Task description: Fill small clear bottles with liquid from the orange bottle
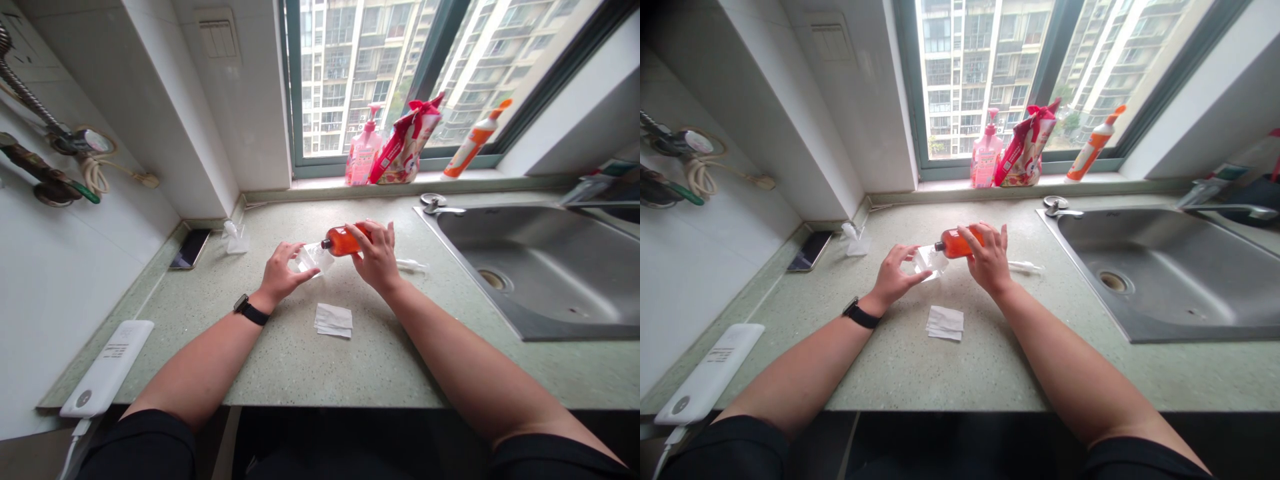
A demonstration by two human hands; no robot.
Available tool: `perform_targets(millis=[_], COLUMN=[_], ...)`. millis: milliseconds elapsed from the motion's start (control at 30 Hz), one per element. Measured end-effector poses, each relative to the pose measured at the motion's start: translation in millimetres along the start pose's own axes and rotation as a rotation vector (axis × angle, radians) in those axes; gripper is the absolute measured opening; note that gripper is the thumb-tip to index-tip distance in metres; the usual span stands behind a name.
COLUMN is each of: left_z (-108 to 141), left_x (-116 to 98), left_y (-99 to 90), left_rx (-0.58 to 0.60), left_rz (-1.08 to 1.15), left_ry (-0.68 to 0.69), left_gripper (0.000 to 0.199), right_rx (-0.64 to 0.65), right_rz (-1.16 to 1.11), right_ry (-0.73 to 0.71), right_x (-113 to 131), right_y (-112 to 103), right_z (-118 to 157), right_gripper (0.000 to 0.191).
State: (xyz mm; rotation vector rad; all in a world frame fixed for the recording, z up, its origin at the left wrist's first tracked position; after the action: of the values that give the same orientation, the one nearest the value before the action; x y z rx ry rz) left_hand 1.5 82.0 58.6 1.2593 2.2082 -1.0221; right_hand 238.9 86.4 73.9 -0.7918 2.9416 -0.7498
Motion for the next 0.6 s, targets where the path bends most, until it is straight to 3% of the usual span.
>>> perform_targets(millis=[267, 600], left_z=[-4.9, -3.6], left_x=[-1.6, 26.7], left_y=[-9.4, -4.1], left_rx=[-0.083, -0.104], left_rz=[0.1, 0.292], left_ry=[0.0, -0.244], left_gripper=[0.065, 0.071], right_rx=[0.029, 0.007], right_rz=[-0.054, -0.176], right_ry=[0.154, 0.442], right_x=[-17.1, -58.9], right_y=[4.4, 14.3], right_z=[2.6, 9.3], right_gripper=[0.069, 0.077])
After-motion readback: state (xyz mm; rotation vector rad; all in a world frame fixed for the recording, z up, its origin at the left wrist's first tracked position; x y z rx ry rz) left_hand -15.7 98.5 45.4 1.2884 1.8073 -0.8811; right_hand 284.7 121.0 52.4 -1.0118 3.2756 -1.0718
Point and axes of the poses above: each hand's wrist, its own z-axis away from the middle knuckle, its own y-axis out of the palm, x = y × z, the point moved 9 cm from there along -z, towards the middle knuckle, and after that the axes turned 13 degrees about -x, right-handed, at the moved point
